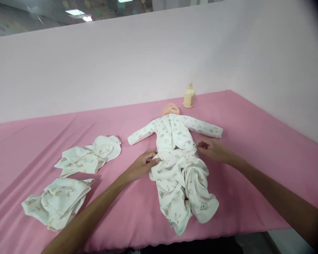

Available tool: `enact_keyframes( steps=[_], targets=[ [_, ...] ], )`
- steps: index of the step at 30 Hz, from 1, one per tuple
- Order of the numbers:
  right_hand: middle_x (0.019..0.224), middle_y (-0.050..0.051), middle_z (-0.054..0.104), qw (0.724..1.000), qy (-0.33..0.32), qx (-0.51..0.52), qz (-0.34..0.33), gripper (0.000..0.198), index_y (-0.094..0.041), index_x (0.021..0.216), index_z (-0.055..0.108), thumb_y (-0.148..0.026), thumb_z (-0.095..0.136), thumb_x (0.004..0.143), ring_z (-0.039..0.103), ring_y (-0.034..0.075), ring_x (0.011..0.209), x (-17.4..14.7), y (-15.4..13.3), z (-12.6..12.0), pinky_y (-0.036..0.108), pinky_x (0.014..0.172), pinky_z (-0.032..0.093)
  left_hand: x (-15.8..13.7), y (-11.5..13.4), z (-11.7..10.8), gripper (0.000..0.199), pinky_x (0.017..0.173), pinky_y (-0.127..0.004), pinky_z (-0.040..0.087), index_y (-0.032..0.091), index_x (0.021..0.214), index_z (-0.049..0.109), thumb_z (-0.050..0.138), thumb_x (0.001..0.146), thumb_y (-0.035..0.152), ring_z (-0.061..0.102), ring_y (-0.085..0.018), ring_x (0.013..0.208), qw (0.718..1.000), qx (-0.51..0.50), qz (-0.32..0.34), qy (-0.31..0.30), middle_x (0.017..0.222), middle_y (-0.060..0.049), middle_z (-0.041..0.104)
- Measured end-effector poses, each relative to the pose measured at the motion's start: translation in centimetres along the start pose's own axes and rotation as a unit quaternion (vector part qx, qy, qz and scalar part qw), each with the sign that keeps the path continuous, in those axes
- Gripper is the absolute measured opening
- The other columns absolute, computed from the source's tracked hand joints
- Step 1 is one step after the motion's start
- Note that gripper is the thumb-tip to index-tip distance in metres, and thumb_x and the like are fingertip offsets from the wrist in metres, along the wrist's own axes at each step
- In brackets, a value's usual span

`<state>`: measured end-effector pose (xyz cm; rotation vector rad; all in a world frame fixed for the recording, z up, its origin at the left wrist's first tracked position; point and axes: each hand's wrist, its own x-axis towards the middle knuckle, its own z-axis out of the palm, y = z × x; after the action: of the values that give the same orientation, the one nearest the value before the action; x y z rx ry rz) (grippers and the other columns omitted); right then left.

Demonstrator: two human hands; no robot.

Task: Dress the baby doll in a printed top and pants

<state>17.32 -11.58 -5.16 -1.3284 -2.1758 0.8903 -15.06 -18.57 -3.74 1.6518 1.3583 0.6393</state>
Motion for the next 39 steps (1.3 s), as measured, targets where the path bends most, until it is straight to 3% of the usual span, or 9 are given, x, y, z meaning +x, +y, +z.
enact_keyframes(
  steps=[8, 13, 16, 19, 27, 29, 32, 35, 39],
  targets=[
    [0.090, 0.003, 0.071, 0.987, 0.144, -0.061, 0.029, 0.013, -0.020, 0.094, 0.060, -0.028, 0.051, 0.087, 0.063, 0.020, 0.080, 0.4, -0.5, 2.1, 0.031, 0.068, 0.042, 0.0, -0.8, 0.8, 0.048, 0.061, -0.024, 0.043, 0.018, 0.088, 0.068, 0.049, 0.090, 0.061, 0.055, -0.014, 0.073, 0.995, 0.037, -0.020, 0.086, 0.087, -0.003, 0.064],
    [0.102, 0.008, 0.068, 0.969, 0.232, -0.075, -0.033, 0.016, -0.020, 0.094, 0.059, -0.027, 0.045, 0.094, 0.061, 0.021, 0.089, 0.1, -4.4, 2.1, 0.033, 0.074, 0.045, 0.9, -0.5, 1.3, 0.044, 0.073, -0.027, 0.050, 0.020, 0.097, 0.073, 0.053, 0.090, 0.058, 0.063, -0.017, 0.085, 0.979, 0.000, 0.003, 0.202, 0.098, -0.004, 0.071],
    [0.096, 0.008, 0.067, 0.973, 0.149, -0.130, -0.115, 0.019, -0.020, 0.093, 0.060, -0.026, 0.043, 0.097, 0.060, 0.020, 0.085, 0.4, -8.3, 3.0, 0.033, 0.075, 0.044, 1.6, -0.1, 1.4, 0.040, 0.086, -0.029, 0.051, 0.022, 0.107, 0.074, 0.053, 0.092, 0.053, 0.065, -0.020, 0.101, 0.971, -0.011, 0.042, 0.235, 0.111, -0.003, 0.071],
    [0.095, 0.009, 0.067, 0.959, 0.074, -0.219, -0.164, 0.022, -0.019, 0.090, 0.062, -0.024, 0.042, 0.098, 0.059, 0.022, 0.090, 1.1, -11.2, 4.8, 0.034, 0.078, 0.044, 2.0, 0.2, 1.4, 0.043, 0.084, -0.031, 0.052, 0.024, 0.122, 0.068, 0.051, 0.093, 0.051, 0.065, -0.020, 0.100, 0.973, -0.008, 0.051, 0.226, 0.120, -0.004, 0.069],
    [0.103, 0.016, 0.065, 0.910, 0.059, -0.394, -0.113, 0.023, -0.012, 0.099, 0.065, -0.014, 0.042, 0.094, 0.058, 0.029, 0.098, 1.8, -12.2, 6.6, 0.040, 0.085, 0.042, 4.0, -0.7, 0.5, 0.056, 0.080, -0.033, 0.049, 0.020, 0.140, 0.043, 0.055, 0.091, 0.044, 0.061, -0.019, 0.096, 0.948, 0.084, 0.040, 0.306, 0.136, -0.012, 0.053],
    [0.102, 0.016, 0.066, 0.908, 0.046, -0.403, -0.102, 0.021, -0.012, 0.100, 0.065, -0.015, 0.046, 0.092, 0.058, 0.030, 0.097, 1.9, -12.4, 6.3, 0.040, 0.086, 0.041, 4.7, -0.7, 0.1, 0.042, 0.079, -0.033, 0.046, 0.020, 0.133, 0.049, 0.047, 0.094, 0.035, 0.061, -0.020, 0.096, 0.952, 0.112, 0.048, 0.281, 0.125, -0.010, 0.061],
    [0.102, 0.015, 0.067, 0.915, 0.038, -0.392, -0.093, 0.017, -0.013, 0.099, 0.063, -0.017, 0.050, 0.089, 0.060, 0.029, 0.097, 2.4, -12.6, 5.9, 0.038, 0.084, 0.042, 5.3, -0.2, -0.3, 0.026, 0.074, -0.032, 0.041, 0.019, 0.102, 0.062, 0.038, 0.092, 0.022, 0.060, -0.020, 0.091, 0.952, 0.151, 0.062, 0.260, 0.104, -0.006, 0.068],
    [0.103, 0.012, 0.068, 0.926, 0.035, -0.369, -0.074, 0.017, -0.014, 0.100, 0.062, -0.015, 0.048, 0.090, 0.062, 0.025, 0.095, 3.1, -12.5, 5.5, 0.033, 0.077, 0.042, 5.1, 0.7, -0.5, 0.021, 0.068, -0.031, 0.036, 0.019, 0.077, 0.052, 0.036, 0.091, 0.020, 0.057, -0.019, 0.082, 0.943, 0.170, 0.077, 0.276, 0.090, -0.006, 0.065],
    [0.101, 0.011, 0.069, 0.926, 0.085, -0.365, -0.045, 0.022, -0.015, 0.099, 0.062, -0.015, 0.041, 0.096, 0.063, 0.024, 0.092, 4.8, -11.8, 5.0, 0.033, 0.075, 0.040, 4.1, 1.3, -0.8, 0.022, 0.067, -0.030, 0.034, 0.020, 0.069, 0.039, 0.035, 0.091, 0.021, 0.055, -0.018, 0.083, 0.938, 0.163, 0.108, 0.285, 0.084, -0.005, 0.061]
  ],
)
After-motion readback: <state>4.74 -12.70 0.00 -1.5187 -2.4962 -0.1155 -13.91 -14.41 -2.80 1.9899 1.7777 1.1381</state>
